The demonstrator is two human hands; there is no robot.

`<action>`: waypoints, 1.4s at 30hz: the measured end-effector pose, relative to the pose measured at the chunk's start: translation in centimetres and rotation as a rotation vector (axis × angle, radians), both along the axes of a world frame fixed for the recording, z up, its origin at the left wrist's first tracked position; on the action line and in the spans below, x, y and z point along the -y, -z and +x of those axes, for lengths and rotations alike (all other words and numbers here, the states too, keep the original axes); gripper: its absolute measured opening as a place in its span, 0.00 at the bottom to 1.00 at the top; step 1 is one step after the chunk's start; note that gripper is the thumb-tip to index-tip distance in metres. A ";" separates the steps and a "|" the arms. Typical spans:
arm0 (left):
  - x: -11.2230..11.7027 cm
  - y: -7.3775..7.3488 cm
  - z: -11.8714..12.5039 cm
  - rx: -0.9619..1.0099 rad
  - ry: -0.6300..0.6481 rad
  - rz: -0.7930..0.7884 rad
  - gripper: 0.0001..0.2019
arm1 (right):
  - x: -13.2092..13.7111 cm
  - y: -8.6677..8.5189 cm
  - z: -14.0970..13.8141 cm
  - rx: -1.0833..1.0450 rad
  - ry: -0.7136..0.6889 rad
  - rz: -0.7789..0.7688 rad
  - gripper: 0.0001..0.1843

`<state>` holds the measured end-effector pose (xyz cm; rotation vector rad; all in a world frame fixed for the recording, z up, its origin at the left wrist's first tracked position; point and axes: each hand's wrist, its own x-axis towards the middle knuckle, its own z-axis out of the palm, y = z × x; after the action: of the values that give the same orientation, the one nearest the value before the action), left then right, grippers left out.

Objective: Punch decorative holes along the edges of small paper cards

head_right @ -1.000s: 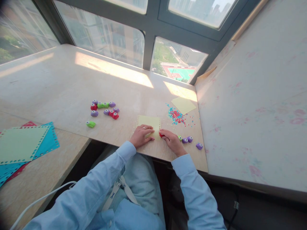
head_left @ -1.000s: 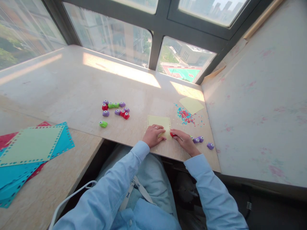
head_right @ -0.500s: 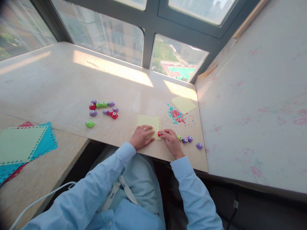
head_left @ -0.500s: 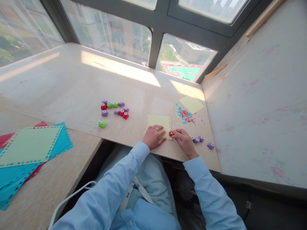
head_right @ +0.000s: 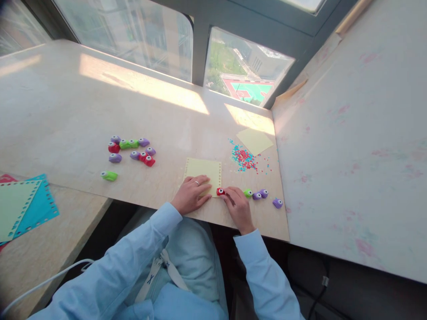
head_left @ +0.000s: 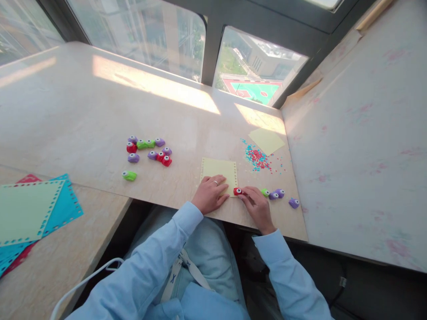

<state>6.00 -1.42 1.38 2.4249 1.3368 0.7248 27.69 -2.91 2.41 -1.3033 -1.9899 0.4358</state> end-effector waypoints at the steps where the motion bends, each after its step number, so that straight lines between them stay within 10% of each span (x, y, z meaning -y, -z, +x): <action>1: 0.0 0.0 0.0 -0.003 0.004 0.005 0.13 | -0.1 0.0 -0.1 -0.001 0.008 -0.002 0.10; 33: 0.4 -1.0 0.1 0.042 0.006 -0.055 0.13 | 1.2 -0.9 -1.0 -0.030 0.130 -0.089 0.08; 42: 0.4 -0.7 0.1 0.036 0.005 -0.036 0.13 | 0.7 -2.2 -0.2 -0.345 0.336 -0.389 0.15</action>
<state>6.08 -1.78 2.10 2.3753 1.3181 0.7324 27.54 -3.64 4.60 -1.6366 -1.4104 0.8477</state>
